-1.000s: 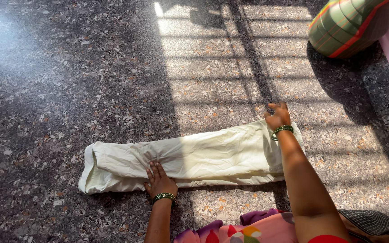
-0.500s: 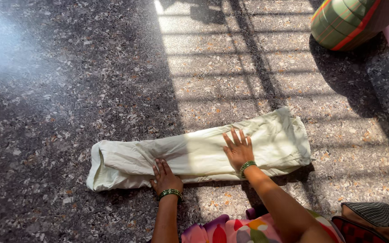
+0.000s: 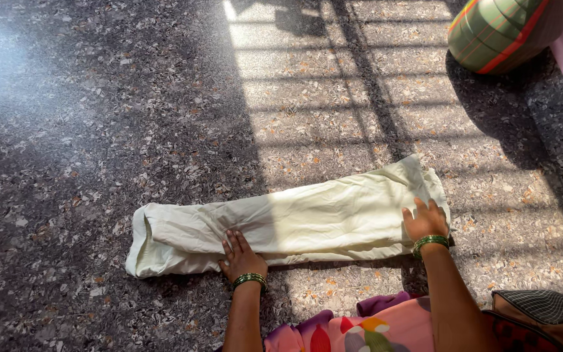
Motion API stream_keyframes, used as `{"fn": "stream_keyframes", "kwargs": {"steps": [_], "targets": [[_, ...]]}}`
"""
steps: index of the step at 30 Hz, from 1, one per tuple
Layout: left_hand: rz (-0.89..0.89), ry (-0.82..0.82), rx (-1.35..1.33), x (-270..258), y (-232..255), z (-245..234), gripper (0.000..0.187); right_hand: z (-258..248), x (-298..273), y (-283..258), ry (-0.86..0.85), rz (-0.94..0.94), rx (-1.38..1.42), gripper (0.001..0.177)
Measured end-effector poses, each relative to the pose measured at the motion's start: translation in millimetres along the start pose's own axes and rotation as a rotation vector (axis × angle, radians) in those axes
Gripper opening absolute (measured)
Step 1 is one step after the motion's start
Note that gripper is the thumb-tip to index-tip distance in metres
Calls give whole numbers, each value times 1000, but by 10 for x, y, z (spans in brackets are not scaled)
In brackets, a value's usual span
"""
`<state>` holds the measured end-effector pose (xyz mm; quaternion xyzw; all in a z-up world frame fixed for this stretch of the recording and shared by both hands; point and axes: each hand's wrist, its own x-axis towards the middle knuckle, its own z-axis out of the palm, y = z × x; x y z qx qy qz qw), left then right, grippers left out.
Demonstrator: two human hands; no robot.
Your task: The person folds a shirt by flattening it, folding the sides and sleeves inward, and then folding it into a compact square before placing it inside a bag.
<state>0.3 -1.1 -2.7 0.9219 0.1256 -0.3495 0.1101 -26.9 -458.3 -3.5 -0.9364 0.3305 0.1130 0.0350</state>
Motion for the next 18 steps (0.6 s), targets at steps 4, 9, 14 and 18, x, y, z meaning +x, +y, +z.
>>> {"fn": "stream_keyframes", "kwargs": {"steps": [4, 9, 14, 18], "targets": [[-4, 1, -22, -22, 40, -46, 88, -33, -179, 54, 183, -40, 144, 62], [-20, 105, 26, -139, 134, -137, 85, -109, 2, -17, 65, 120, 178, 69], [129, 99, 133, -245, 275, -79, 84, 83, 167, 61, 36, 30, 104, 71], [180, 36, 246, -153, 120, -21, 68, 315, 220, 101, -95, 193, -47, 69]]}}
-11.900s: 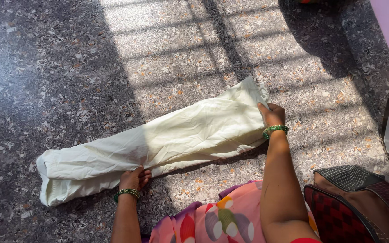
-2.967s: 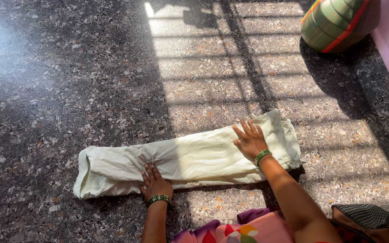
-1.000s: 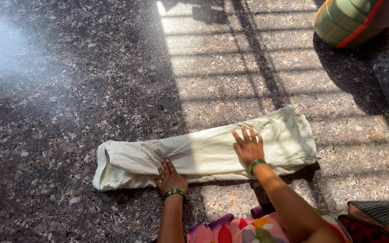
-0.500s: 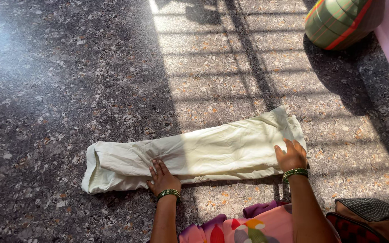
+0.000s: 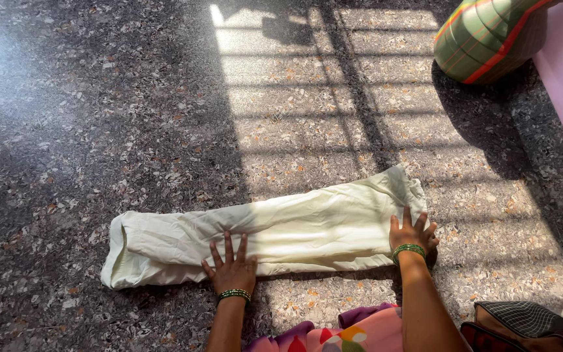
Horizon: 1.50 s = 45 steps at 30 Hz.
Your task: The person folds a shirt by flattening it, folding the sides and sleeves inward, and then folding it into a compact square before placing it inside a bag.
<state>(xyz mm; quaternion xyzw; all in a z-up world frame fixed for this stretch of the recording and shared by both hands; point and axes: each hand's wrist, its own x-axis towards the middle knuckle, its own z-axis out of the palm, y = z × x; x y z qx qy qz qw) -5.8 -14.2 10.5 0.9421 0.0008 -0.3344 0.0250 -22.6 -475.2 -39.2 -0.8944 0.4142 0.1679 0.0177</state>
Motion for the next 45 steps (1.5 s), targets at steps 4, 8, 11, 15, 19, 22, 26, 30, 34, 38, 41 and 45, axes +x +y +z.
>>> {"fn": "stream_keyframes", "kwargs": {"steps": [4, 8, 11, 15, 19, 22, 26, 30, 34, 38, 41, 45], "targets": [[-103, 12, -86, 78, -145, 24, 64, -13, 85, 46, 27, 105, 104, 71], [-262, 30, -133, 121, -230, -13, 67, -152, 126, 188, -63, 270, 324, 83], [-322, 172, -142, 96, -158, -22, 71, -154, 229, 303, -113, 273, 409, 97], [-28, 369, -194, -24, 267, 71, 78, -105, 352, 373, -136, 278, 409, 110], [31, -65, -53, -120, 383, 119, 77, -68, 448, 463, -166, 236, 345, 118], [40, -55, -5, -127, 306, 116, 80, -93, 472, 449, -171, 215, 324, 110], [45, -80, -34, -85, 289, 137, 79, -71, 455, 453, -173, 223, 489, 101], [52, -79, -40, -54, 279, 164, 81, 42, 559, 528, -191, 187, 697, 108], [49, -97, -21, -44, 264, 124, 80, 39, 680, 550, -268, 220, 768, 109], [53, -87, -43, -53, 271, 153, 79, 74, 671, 643, -302, 228, 975, 105], [53, -72, -43, -29, 256, 146, 80, 4, 707, 693, -311, 129, 871, 97], [50, -35, -38, -12, 255, 206, 80, -206, 653, 773, -217, 90, 745, 95]]}}
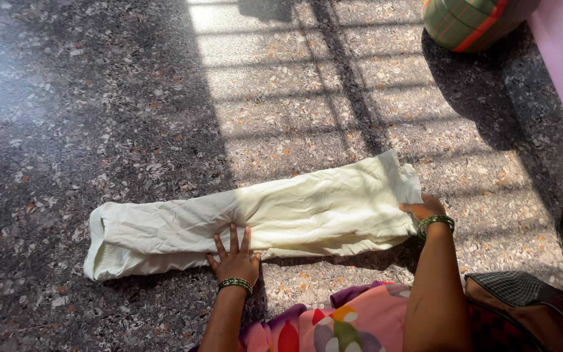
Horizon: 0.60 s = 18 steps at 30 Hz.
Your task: The person folds a shirt by flattening it, folding the sides and sleeves inward, and then folding it into a compact square before placing it inside a bag.
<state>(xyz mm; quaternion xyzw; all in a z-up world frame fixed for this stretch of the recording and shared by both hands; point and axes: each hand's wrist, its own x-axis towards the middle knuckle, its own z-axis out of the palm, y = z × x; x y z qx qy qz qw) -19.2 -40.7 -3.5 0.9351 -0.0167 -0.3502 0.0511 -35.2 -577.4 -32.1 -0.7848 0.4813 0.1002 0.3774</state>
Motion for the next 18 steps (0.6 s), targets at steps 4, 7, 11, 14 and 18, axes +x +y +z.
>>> {"fn": "stream_keyframes", "kwargs": {"steps": [4, 7, 11, 14, 18], "targets": [[4, 12, 13, -6, 5, 13, 80, -34, -295, -156, 323, -46, -235, 59], [-13, 9, 21, -13, 14, -16, 81, 116, -403, -292, 468, -219, -204, 54], [-18, -25, 36, -22, 21, -40, 81, 435, -498, -480, 542, -648, -339, 53], [-19, -34, 37, -29, 23, -39, 80, 637, -617, -674, 472, -743, -382, 64], [-16, -22, 27, -25, 26, -27, 80, 1123, -897, -842, 197, -754, -424, 62]]}}
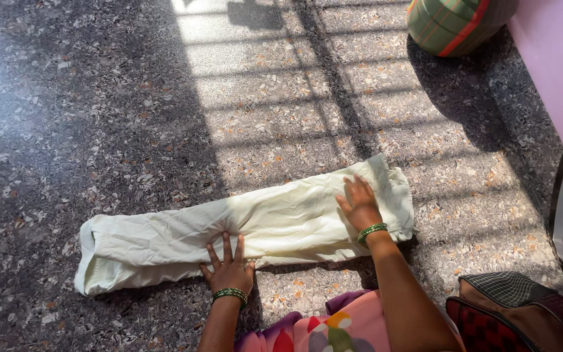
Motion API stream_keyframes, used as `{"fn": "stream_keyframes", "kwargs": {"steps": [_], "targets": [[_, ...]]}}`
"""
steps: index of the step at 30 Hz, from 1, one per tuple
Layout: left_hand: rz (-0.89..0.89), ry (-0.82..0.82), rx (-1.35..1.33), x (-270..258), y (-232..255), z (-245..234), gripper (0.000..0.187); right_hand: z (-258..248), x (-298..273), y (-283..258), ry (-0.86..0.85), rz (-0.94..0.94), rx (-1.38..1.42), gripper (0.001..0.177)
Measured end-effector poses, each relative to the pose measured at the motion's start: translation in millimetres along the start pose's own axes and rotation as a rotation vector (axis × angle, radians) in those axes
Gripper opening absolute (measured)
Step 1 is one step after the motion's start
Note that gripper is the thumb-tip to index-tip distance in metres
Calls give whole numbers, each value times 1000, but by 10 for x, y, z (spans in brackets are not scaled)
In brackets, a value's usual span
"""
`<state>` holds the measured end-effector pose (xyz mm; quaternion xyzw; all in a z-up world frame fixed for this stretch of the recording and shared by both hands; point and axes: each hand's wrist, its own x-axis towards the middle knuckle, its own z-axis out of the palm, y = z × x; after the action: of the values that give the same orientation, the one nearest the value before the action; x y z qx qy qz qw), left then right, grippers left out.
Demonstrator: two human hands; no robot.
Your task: The person folds a shirt by flattening it, folding the sides and sleeves inward, and then folding it into a compact square before placing it inside a bag.
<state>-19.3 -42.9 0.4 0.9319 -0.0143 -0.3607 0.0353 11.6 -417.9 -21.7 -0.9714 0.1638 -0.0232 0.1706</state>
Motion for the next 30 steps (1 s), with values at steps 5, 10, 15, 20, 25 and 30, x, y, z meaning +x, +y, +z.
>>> {"fn": "stream_keyframes", "kwargs": {"steps": [5, 10, 15, 20, 25, 30], "targets": [[4, -12, 2, 5, -7, 8, 80, -60, -99, -251, -149, -59, -168, 61], [6, -17, -8, 10, -6, -16, 80, -336, 90, -693, -216, 239, 67, 69], [12, -23, -8, 6, -22, -35, 81, -500, 759, -1555, -285, 138, 64, 83], [21, -27, -17, 9, -19, -43, 81, -929, 1364, -2417, -309, 165, 61, 81], [32, -23, -35, 26, -29, -46, 81, -983, 1577, -2613, -148, 106, -3, 77], [36, -20, -39, 8, -24, -60, 81, -912, 1612, -2530, -232, 232, -105, 66]]}}
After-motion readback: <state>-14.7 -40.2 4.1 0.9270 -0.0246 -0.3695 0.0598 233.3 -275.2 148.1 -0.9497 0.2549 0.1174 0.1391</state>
